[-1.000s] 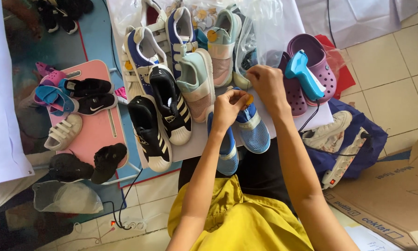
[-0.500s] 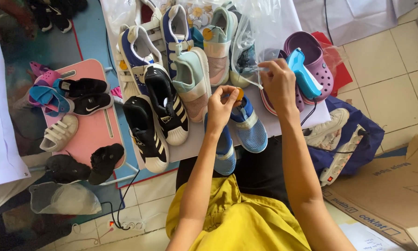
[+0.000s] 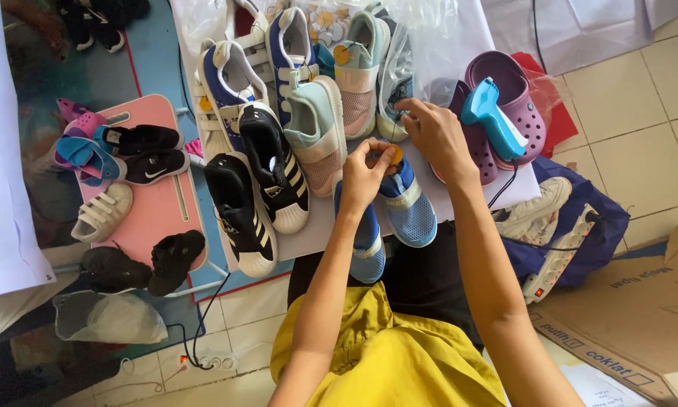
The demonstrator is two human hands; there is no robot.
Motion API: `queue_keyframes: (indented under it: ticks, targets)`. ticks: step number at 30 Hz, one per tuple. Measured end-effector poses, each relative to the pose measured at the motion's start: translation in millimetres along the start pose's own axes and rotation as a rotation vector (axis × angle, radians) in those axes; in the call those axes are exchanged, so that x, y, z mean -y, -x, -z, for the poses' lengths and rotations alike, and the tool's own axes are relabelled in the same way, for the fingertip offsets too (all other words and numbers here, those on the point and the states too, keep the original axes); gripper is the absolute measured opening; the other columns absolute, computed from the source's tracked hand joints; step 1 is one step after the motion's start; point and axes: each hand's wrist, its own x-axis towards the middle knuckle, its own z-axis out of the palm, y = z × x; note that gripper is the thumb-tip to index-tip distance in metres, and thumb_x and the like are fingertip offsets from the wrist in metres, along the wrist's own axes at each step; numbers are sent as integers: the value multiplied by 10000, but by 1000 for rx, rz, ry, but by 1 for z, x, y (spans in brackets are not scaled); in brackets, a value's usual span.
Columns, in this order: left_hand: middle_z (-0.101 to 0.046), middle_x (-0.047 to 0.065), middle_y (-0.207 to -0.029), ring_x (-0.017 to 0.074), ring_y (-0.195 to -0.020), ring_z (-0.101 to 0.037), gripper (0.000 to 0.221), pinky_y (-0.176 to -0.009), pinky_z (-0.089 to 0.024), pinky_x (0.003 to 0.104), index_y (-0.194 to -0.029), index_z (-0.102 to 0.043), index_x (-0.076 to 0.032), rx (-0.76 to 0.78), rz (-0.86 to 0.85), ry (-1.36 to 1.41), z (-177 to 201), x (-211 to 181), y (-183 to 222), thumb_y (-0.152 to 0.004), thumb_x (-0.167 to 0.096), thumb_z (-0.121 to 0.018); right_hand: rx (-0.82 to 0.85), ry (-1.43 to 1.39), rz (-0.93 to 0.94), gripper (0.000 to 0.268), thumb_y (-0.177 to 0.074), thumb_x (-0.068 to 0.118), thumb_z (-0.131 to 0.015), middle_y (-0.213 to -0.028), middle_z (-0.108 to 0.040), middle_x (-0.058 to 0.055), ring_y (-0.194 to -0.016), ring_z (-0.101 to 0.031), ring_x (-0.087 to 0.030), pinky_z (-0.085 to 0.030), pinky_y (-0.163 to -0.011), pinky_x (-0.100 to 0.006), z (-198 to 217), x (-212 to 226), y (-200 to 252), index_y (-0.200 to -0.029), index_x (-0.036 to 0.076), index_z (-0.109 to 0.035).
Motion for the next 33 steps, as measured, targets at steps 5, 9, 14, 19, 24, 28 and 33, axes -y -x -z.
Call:
queue_keyframes:
  ticks: [5, 9, 14, 19, 24, 28, 33]
  targets:
    - [-724, 165, -984, 233, -810, -754, 224, -719, -655, 299, -1026, -694, -51, 19, 15, -65, -3, -1, 2, -937, -250, -745, 0, -96, -14, 173, -966, 139, -674, -877, -726, -97, -750, -706, -339, -570, -647, -425, -10, -13, -7, -1123, 170, -739]
    - [-725, 156, -1002, 222, -813, -754, 231, -737, -646, 300, -1037, -694, -57, 17, 39, -100, -2, -4, 3, -935, -258, -744, -59, -307, -158, 149, -892, 40, -759, -836, -750, -91, -720, -732, -245, -591, -647, -316, -15, -13, -6, -1015, 119, -790]
    - [-726, 158, -999, 226, -807, -755, 221, -728, -645, 295, -1036, -692, -55, 20, 35, -141, -3, -3, 1, -941, -251, -732, -109, -467, -303, 262, -869, 10, -726, -877, -755, -100, -757, -739, -162, -609, -679, -276, -16, -13, -4, -1070, 167, -787]
    - [-723, 139, -991, 224, -790, -758, 187, -711, -642, 293, -1022, -689, -61, 1, 14, -199, -6, 0, -1, -955, -234, -705, -151, -778, -368, 256, -880, -56, -670, -944, -733, -194, -789, -738, -161, -639, -734, -267, -16, -25, -1, -1119, 16, -728]
    - [-714, 160, -1012, 244, -799, -756, 194, -719, -651, 326, -1027, -674, -44, -9, -6, -159, -7, 4, -2, -971, -229, -683, -191, -744, -276, 273, -855, -125, -625, -951, -718, -209, -817, -730, -222, -610, -753, -319, -16, -20, 4, -1061, -6, -759]
    - [-708, 153, -1024, 235, -827, -750, 226, -749, -640, 327, -1040, -671, -49, -9, 1, -77, -2, 7, -2, -966, -260, -701, -216, -689, -249, 311, -853, -169, -636, -970, -685, -208, -823, -726, -250, -607, -764, -345, -14, -17, 4, -1081, -3, -767]
    - [-697, 196, -1079, 261, -916, -733, 220, -757, -651, 334, -1067, -658, 0, 33, -13, 113, 4, 2, 3, -965, -186, -715, -313, -297, -66, 331, -849, -117, -705, -1067, -628, -196, -803, -716, -350, -601, -653, -396, -3, -1, 8, -1132, 44, -763]
